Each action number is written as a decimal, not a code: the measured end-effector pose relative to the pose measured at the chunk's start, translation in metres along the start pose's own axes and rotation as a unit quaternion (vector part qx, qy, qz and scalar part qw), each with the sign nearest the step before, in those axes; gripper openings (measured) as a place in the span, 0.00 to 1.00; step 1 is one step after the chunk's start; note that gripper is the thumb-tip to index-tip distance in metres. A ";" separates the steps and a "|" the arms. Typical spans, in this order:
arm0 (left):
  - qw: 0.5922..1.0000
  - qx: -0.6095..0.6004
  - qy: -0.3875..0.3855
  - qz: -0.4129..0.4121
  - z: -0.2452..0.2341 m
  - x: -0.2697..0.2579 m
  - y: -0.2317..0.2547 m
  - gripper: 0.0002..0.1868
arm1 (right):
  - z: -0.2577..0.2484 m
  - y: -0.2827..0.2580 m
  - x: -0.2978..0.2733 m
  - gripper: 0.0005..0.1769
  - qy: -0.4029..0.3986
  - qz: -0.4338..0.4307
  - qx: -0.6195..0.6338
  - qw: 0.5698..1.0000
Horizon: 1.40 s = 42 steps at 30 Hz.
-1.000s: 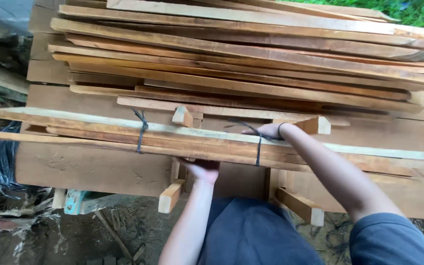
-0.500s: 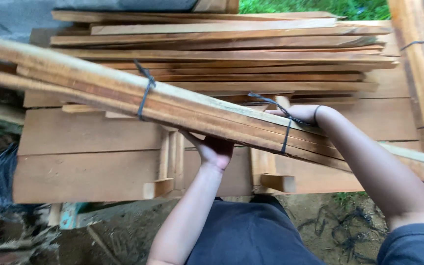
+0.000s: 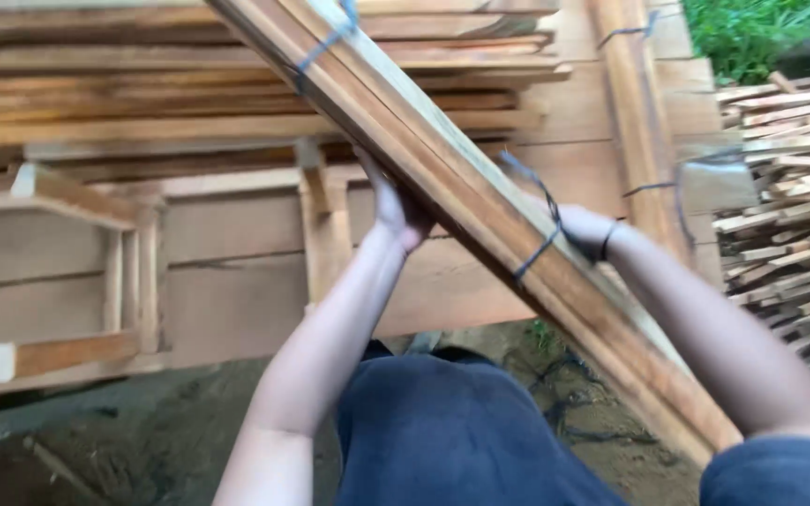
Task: The person arranges several wooden planks on a wooden workbench, then uses black plastic zip ties to secure the planks into a bundle. They tie multiple zip ties at different points along the planks, tighten them by hand, and then lift the completed bundle to place it aside.
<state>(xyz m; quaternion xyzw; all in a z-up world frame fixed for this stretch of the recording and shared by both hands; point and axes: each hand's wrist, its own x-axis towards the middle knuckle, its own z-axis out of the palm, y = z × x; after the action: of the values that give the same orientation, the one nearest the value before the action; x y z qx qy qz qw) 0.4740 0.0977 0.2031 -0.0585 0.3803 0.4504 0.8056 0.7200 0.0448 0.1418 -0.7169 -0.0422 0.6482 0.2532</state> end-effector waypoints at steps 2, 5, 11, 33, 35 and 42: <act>0.996 0.057 -0.034 -0.060 -0.004 0.028 -0.032 0.76 | -0.024 -0.009 -0.008 0.53 0.016 -0.033 -0.030 0.999; 0.987 0.117 -0.048 -0.097 -0.001 0.065 -0.076 0.77 | -0.066 0.004 -0.020 0.52 0.056 -0.063 -0.057 0.995; 0.978 0.165 -0.019 -0.128 0.048 0.060 -0.148 0.71 | -0.132 0.072 -0.037 0.50 0.139 -0.082 -0.117 0.980; 0.970 0.220 0.029 -0.100 0.045 0.338 -0.364 0.59 | -0.316 0.135 0.167 0.33 0.275 -0.204 -0.032 0.939; 0.971 0.221 0.024 -0.085 0.046 0.365 -0.370 0.57 | -0.320 0.132 0.186 0.36 0.118 -0.110 -0.141 0.977; 0.963 0.256 0.056 -0.061 0.041 0.436 -0.371 0.56 | -0.314 0.102 0.253 0.38 0.102 -0.107 -0.003 0.989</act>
<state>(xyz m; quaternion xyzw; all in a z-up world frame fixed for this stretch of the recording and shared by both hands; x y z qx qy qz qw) 0.9159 0.1943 -0.1504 0.1013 0.5227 0.2842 0.7974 1.0306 -0.0426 -0.1206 -0.7711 -0.0949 0.5410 0.3222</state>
